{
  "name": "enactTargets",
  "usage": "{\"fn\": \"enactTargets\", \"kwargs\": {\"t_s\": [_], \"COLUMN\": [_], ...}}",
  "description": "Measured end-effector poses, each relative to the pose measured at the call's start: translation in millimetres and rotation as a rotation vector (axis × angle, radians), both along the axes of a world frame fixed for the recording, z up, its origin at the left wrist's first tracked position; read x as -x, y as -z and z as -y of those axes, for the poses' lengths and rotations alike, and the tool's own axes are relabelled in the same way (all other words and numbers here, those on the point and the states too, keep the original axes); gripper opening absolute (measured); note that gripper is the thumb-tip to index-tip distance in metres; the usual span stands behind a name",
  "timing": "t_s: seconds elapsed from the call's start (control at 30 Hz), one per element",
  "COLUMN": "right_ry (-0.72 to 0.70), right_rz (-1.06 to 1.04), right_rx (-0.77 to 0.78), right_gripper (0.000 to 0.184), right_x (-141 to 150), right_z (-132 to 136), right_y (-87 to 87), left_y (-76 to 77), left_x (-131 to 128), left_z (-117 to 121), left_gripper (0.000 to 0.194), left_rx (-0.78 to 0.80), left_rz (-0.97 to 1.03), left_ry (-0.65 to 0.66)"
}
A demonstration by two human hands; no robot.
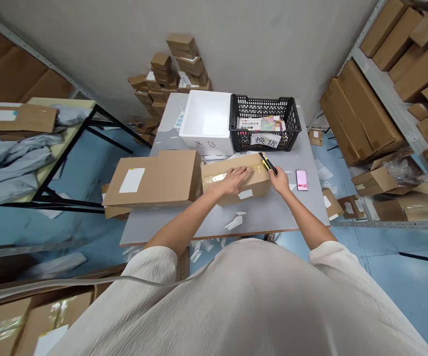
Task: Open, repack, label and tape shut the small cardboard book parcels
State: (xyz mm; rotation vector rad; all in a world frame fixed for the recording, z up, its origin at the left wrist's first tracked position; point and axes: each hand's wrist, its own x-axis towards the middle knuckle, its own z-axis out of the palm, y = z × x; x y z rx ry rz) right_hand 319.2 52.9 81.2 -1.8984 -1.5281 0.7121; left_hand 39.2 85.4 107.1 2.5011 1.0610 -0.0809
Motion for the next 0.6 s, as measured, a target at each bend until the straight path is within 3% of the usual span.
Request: {"fn": "enactTargets", "kwargs": {"t_s": [0.13,0.27,0.4,0.6], "right_ry": [-0.005,-0.037,-0.05,-0.142], "right_rz": [-0.051,-0.193,-0.36,-0.429], "right_rx": [-0.002,0.005,0.044,0.086], "right_gripper": [0.047,0.045,0.056,0.068], "right_x": [-1,-2,-7,-40], "right_z": [20,34,37,35], "right_y": [1.4,2.2,5.9,1.3], "left_y": [-3.2,-7.0,-8.9,-12.8], "left_x": [1,-17,-40,-55], "left_z": [-3,10,24,24], "left_gripper": [0.113,0.089,0.074,0.073], "left_rx": [-0.027,-0.099,-0.133,-0.069], "left_rz": [-0.002,0.047,0.086,0.01], "left_ry": [0.019,-0.075,-0.095,-0.156]}}
